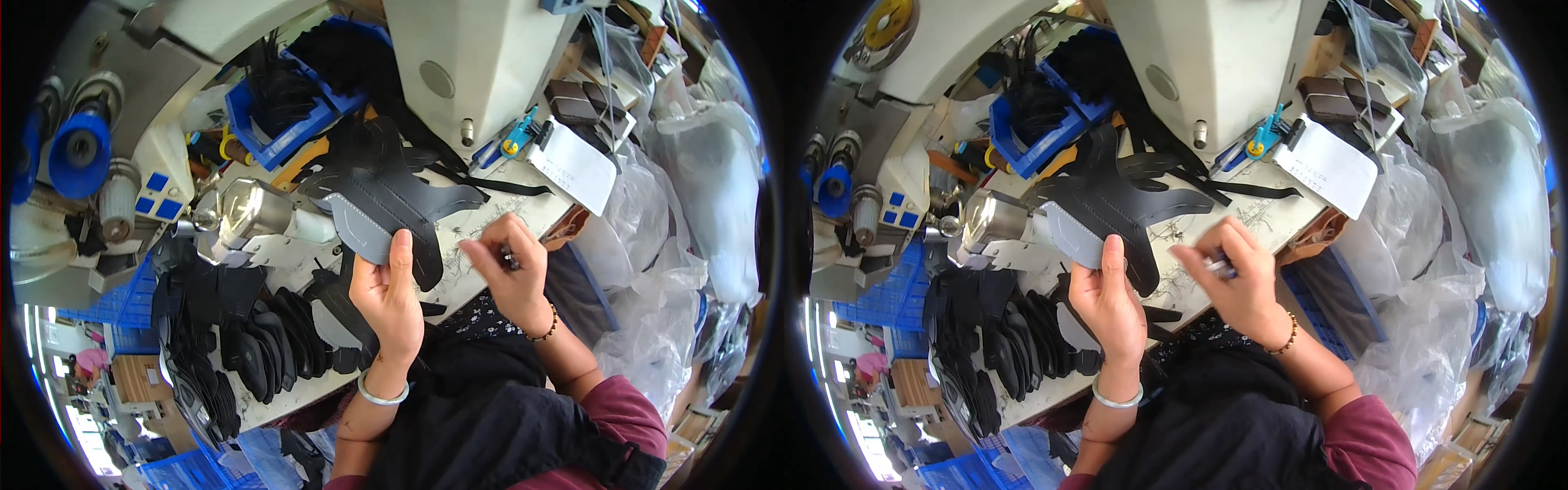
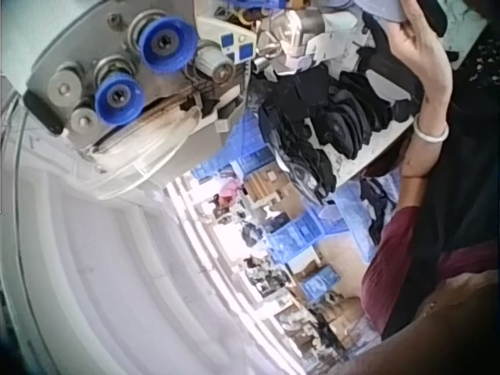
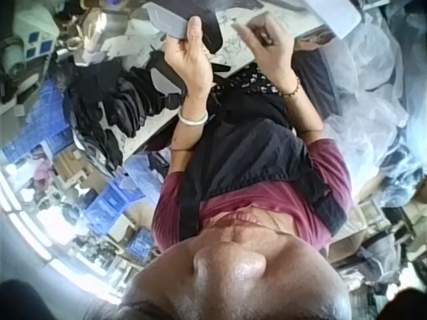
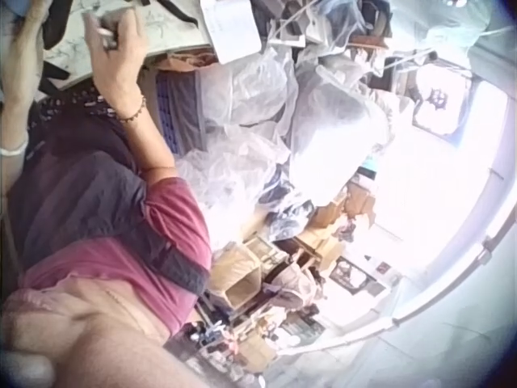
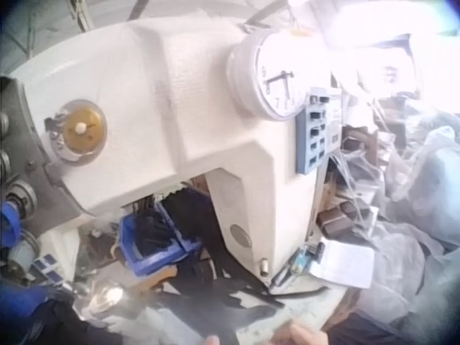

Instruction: Trimming excess material from black leather shoe upper components using hand snips.

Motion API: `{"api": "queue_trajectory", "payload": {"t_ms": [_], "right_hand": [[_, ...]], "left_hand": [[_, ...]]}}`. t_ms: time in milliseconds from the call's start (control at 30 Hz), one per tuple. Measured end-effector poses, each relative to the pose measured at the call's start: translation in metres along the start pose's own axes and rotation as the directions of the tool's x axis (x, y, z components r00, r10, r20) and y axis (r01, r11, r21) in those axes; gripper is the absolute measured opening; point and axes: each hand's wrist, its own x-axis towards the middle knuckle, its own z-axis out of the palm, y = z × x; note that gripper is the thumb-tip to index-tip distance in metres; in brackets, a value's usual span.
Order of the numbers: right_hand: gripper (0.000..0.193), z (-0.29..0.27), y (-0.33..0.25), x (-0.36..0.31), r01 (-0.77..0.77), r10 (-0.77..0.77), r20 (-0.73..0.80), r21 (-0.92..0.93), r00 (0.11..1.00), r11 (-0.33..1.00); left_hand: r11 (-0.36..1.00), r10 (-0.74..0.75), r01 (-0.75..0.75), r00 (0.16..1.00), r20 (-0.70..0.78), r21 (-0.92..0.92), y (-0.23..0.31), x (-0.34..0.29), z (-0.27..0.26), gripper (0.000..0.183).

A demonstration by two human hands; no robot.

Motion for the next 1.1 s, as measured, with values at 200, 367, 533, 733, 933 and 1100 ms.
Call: {"api": "queue_trajectory", "payload": {"t_ms": [200,367,533,733,933,1100], "right_hand": [[0.026,0.013,-0.008,0.014,0.128,-0.128,0.0,-0.012,0.992,0.992],[0.01,0.019,-0.004,0.014,0.054,-0.053,0.049,-0.024,0.997,0.998],[0.01,0.011,0.001,0.01,-0.008,0.006,0.009,0.216,1.0,0.976],[0.023,0.014,-0.011,0.012,0.027,-0.029,0.04,0.06,0.999,0.998],[0.013,0.011,-0.007,0.016,-0.058,0.033,0.15,0.166,0.988,0.984],[0.007,0.001,-0.006,0.006,-0.349,0.131,0.333,0.762,0.934,0.545]], "left_hand": [[0.997,0.061,-0.063,0.997,0.044,0.045,0.002,-0.007,0.007,0.017],[0.995,0.094,-0.096,0.992,0.083,0.017,-0.001,-0.008,0.002,0.018],[0.997,0.064,-0.061,0.996,0.066,-0.038,-0.002,-0.005,-0.002,0.018],[0.987,0.129,-0.134,0.99,0.063,0.088,0.0,-0.009,0.003,0.016],[0.976,0.168,-0.183,0.978,0.119,0.121,0.001,-0.01,-0.002,0.01],[0.999,0.026,-0.026,1.0,-0.017,0.046,0.004,-0.004,0.003,0.016]]}}
